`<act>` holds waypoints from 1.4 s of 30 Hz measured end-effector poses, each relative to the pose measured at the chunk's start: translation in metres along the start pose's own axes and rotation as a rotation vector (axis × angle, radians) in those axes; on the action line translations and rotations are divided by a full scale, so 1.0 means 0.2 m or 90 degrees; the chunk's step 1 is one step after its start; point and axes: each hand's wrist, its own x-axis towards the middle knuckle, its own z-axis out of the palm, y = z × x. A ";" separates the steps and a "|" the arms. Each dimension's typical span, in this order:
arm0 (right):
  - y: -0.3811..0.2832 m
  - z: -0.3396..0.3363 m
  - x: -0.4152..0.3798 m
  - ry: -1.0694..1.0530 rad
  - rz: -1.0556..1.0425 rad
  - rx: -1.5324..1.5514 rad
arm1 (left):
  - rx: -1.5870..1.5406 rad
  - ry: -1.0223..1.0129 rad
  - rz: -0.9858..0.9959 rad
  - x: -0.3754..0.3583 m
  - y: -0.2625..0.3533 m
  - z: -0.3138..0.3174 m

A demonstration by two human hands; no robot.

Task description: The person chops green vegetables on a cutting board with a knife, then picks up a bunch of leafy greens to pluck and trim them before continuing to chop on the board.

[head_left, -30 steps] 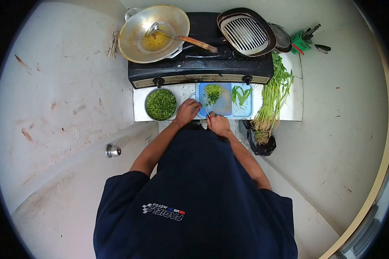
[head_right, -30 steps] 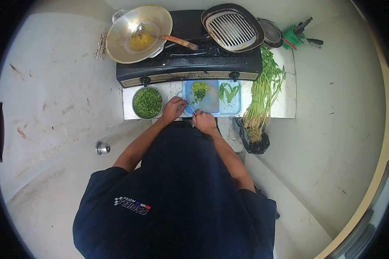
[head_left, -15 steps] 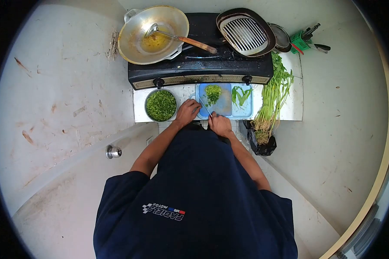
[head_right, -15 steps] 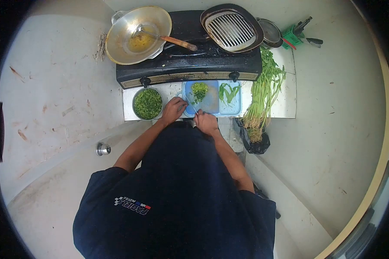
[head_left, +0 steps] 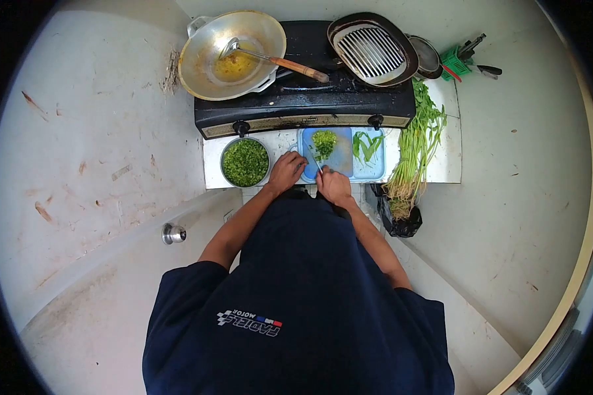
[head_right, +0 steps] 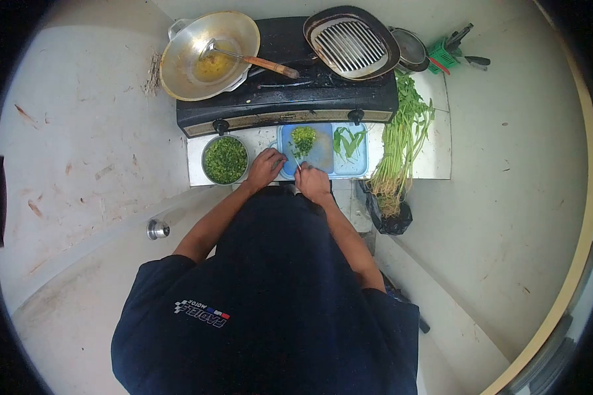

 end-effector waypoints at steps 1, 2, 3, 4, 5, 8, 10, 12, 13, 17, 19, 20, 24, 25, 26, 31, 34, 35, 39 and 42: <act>0.01 0.00 0.00 0.008 0.010 0.008 | -0.003 0.002 0.000 0.00 0.00 0.00; 0.02 0.01 0.01 0.017 0.021 0.015 | -0.007 0.003 0.001 0.00 0.00 0.00; 0.02 -0.01 0.00 0.014 0.023 0.013 | 0.001 0.007 0.002 0.01 0.01 0.00; 0.01 -0.03 0.00 0.012 0.026 0.010 | 0.009 0.011 0.004 0.01 0.01 0.00; 0.01 -0.04 -0.01 0.009 0.029 0.008 | 0.017 0.015 0.005 0.01 0.02 0.00; 0.00 -0.04 -0.02 -0.021 0.027 0.009 | -0.005 0.017 0.005 0.03 0.01 0.03; 0.02 0.00 -0.03 -0.017 0.016 0.018 | -0.012 0.014 -0.006 0.04 0.01 0.04; 0.03 0.02 -0.04 -0.017 0.009 0.019 | -0.012 0.009 -0.014 0.04 0.01 0.04; 0.03 0.01 -0.04 -0.020 0.007 0.016 | -0.007 0.006 -0.016 0.04 0.01 0.05; 0.01 0.00 -0.05 -0.027 0.003 0.009 | -0.017 0.008 -0.014 0.04 0.02 0.04; 0.02 0.03 -0.04 -0.040 -0.011 -0.005 | -0.015 0.010 -0.014 0.04 0.03 0.03; 0.02 0.04 -0.03 -0.046 -0.018 -0.012 | -0.015 0.011 -0.014 0.05 0.03 0.02; 0.01 0.01 -0.02 -0.072 -0.035 -0.025 | -0.016 0.015 -0.017 0.04 0.01 0.04; 0.01 0.00 -0.03 -0.067 -0.037 -0.029 | -0.018 0.019 -0.016 0.04 0.01 0.05; 0.00 0.00 -0.03 -0.062 -0.040 -0.032 | -0.020 0.024 -0.015 0.03 0.00 0.05; 0.03 0.00 -0.05 -0.039 -0.011 -0.021 | -0.068 0.039 -0.034 0.03 0.00 0.05; 0.04 0.01 -0.06 -0.032 0.003 0.000 | -0.094 0.037 -0.045 0.03 0.00 0.04; 0.05 0.01 -0.06 -0.026 0.006 0.006 | -0.104 0.036 -0.047 0.03 0.00 0.04; 0.03 -0.01 -0.06 -0.040 0.003 0.016 | -0.089 0.057 -0.056 0.03 0.00 0.05; 0.02 -0.01 -0.06 -0.043 0.001 0.021 | -0.097 0.057 -0.096 0.03 0.02 0.05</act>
